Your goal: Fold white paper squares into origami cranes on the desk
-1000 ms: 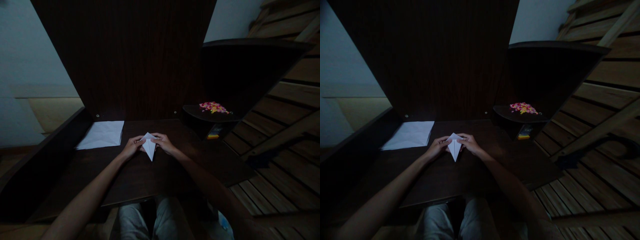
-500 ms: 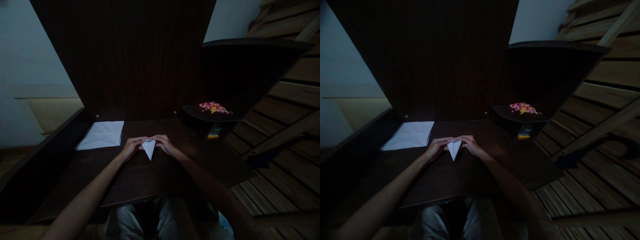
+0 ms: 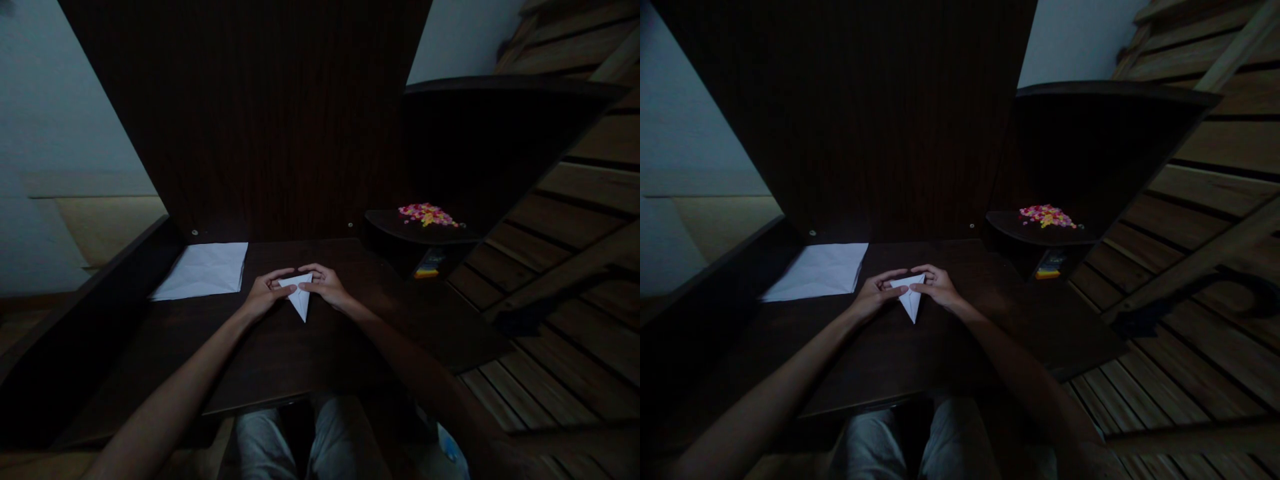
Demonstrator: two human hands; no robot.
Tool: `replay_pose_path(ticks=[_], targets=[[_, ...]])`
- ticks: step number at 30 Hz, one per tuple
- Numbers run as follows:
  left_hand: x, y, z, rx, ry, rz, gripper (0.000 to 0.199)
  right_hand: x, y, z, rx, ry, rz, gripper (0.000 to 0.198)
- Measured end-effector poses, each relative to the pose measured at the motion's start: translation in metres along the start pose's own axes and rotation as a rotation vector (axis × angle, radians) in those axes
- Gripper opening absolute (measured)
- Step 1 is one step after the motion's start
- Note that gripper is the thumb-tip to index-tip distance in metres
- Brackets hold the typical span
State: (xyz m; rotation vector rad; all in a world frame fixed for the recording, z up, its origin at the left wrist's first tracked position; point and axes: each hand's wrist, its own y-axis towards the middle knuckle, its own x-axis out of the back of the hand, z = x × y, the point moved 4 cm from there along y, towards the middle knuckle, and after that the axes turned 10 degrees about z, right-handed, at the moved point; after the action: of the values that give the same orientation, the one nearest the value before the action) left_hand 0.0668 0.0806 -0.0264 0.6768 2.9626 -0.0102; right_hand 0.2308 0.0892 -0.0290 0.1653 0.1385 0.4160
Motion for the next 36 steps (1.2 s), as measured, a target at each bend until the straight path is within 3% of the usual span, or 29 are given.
replay_pose_path(ticks=[8,13,20,27,36], targets=[[0.0039,-0.0002,-0.0036,-0.039,0.049,0.013,0.059,-0.0033,-0.0010,0.0009,-0.048,0.031,0.043,0.029],[0.0017,-0.0019,-0.0041,0.006,-0.058,-0.017,0.053,-0.0029,-0.0008,0.0017,-0.055,0.062,0.044,0.026],[0.0024,-0.0021,-0.0048,0.002,-0.006,-0.004,0.061,-0.0016,-0.0015,0.0016,-0.095,0.073,0.033,0.020],[0.0055,0.0004,-0.0014,-0.046,0.055,-0.024,0.041,0.0002,0.0002,-0.0013,-0.067,0.042,0.028,0.022],[-0.0014,-0.0025,-0.0048,-0.032,-0.015,-0.033,0.050,-0.0001,0.0012,-0.0029,-0.054,0.041,0.024,0.023]])
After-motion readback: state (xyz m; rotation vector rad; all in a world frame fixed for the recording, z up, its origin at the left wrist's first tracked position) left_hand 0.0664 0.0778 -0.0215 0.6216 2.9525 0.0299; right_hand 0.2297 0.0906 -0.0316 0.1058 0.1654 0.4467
